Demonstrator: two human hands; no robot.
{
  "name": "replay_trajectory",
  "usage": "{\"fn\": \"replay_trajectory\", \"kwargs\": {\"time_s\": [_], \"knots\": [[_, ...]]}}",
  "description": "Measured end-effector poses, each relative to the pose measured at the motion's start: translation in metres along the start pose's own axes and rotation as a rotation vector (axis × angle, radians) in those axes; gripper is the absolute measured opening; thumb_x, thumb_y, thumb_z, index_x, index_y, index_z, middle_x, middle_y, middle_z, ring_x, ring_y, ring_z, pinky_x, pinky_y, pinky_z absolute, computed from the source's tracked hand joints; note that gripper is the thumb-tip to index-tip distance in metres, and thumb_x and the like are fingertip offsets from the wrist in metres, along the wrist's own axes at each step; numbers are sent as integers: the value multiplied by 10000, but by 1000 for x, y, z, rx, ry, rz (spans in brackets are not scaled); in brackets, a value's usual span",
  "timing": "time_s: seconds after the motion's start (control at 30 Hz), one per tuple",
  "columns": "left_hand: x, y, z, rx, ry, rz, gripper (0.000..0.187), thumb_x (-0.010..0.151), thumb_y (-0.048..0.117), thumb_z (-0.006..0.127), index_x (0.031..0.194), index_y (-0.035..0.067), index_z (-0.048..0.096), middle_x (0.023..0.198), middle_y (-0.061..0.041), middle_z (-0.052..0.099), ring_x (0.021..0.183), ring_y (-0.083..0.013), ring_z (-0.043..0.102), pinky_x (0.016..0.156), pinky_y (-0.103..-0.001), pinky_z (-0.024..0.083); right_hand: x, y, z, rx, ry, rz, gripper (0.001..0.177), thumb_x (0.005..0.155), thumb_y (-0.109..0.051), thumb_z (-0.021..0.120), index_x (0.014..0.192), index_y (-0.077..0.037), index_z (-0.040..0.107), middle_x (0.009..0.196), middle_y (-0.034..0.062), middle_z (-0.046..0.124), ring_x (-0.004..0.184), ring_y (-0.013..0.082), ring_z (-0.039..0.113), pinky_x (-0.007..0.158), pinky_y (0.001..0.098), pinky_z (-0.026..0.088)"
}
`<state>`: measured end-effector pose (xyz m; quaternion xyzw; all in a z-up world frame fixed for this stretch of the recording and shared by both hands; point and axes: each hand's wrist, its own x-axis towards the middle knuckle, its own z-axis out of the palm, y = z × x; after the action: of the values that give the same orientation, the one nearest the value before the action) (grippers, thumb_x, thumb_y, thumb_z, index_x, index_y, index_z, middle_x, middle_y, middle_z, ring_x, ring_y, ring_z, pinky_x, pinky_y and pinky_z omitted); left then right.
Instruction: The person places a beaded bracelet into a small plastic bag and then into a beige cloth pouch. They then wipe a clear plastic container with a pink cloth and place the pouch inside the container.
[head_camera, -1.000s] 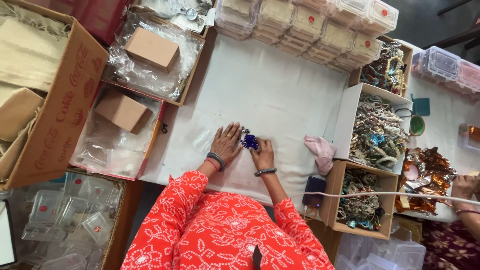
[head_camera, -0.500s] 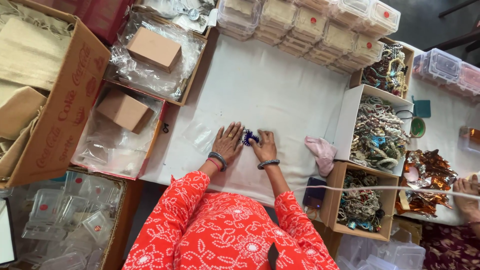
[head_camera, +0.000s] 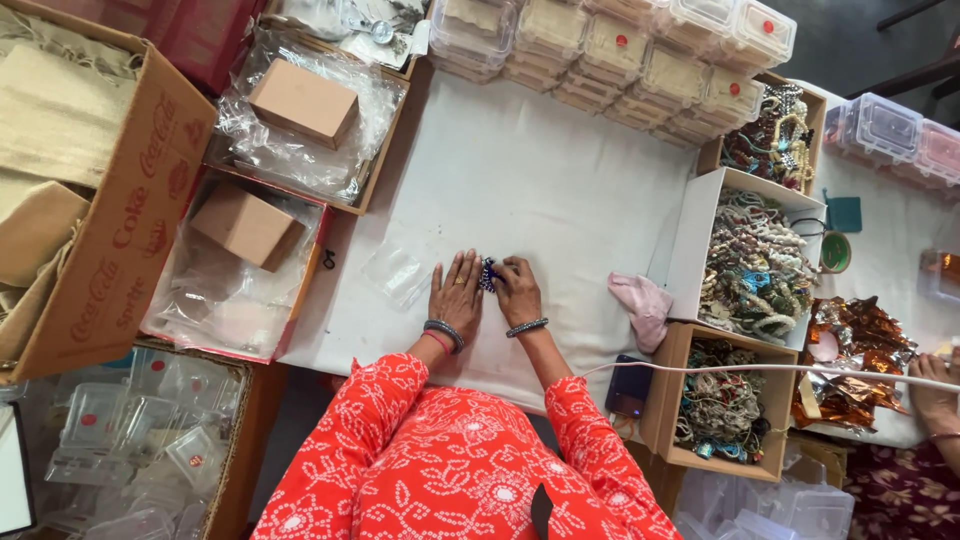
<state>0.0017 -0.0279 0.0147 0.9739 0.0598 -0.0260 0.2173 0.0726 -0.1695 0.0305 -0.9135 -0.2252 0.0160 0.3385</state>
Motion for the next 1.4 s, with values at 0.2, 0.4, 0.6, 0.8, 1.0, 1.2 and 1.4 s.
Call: {"fn": "replay_trajectory", "kwargs": {"time_s": [0.2, 0.4, 0.6, 0.8, 1.0, 1.2, 1.4], "knots": [[5, -13, -10, -96, -13, 42, 716, 993, 406, 463, 1625, 148, 247, 1700, -20, 212, 1565, -198, 170, 1251, -514, 66, -9, 4, -1, 79, 64, 209, 416, 818, -59, 773, 1225, -78, 686, 1239, 127, 619, 987, 283, 699, 836, 365, 590], [12, -10, -13, -75, -21, 100, 724, 970, 417, 507, 1605, 164, 270, 1685, -11, 252, 1559, -202, 189, 1252, -538, 75, -9, 18, 11, 131, 49, 116, 427, 816, 37, 739, 1225, -80, 703, 1208, 119, 641, 923, 249, 716, 793, 338, 609], [22, -14, -14, -64, -86, 127, 735, 943, 388, 529, 1602, 177, 281, 1686, -10, 266, 1560, -202, 201, 1259, -521, 103, -9, 16, -4, 226, -13, 148, 445, 824, 45, 728, 1246, -93, 697, 1243, 99, 633, 941, 193, 719, 800, 314, 632], [21, -10, -15, -23, -72, 171, 753, 951, 408, 525, 1610, 164, 253, 1693, -13, 222, 1555, -204, 190, 1243, -536, 96, -17, 6, 1, 133, -3, 172, 554, 750, 1, 804, 1279, -67, 656, 1217, 112, 594, 891, 202, 683, 755, 319, 617], [18, -9, -23, -6, -54, 170, 754, 958, 410, 509, 1613, 157, 236, 1700, -21, 204, 1559, -201, 181, 1241, -541, 87, -9, 9, 1, 99, -40, 179, 493, 799, -24, 792, 1271, -72, 658, 1222, 104, 594, 883, 203, 689, 813, 321, 601], [0, -41, -23, -127, 156, 11, 706, 1041, 397, 463, 1658, 163, 214, 1726, -35, 213, 1590, -211, 200, 1276, -521, 148, -15, -7, -7, -170, -42, -119, 525, 869, -127, 719, 1382, -92, 615, 1447, 66, 547, 1343, 286, 503, 1099, 422, 432], [-29, -106, -29, -41, 289, -244, 726, 1031, 380, 478, 1658, 157, 189, 1734, -53, 188, 1589, -226, 186, 1273, -526, 142, -37, -7, 1, -344, -204, -171, 705, 1006, -400, 542, 1608, -110, 319, 1698, 69, 252, 1566, 239, 222, 1227, 476, 170]]}}
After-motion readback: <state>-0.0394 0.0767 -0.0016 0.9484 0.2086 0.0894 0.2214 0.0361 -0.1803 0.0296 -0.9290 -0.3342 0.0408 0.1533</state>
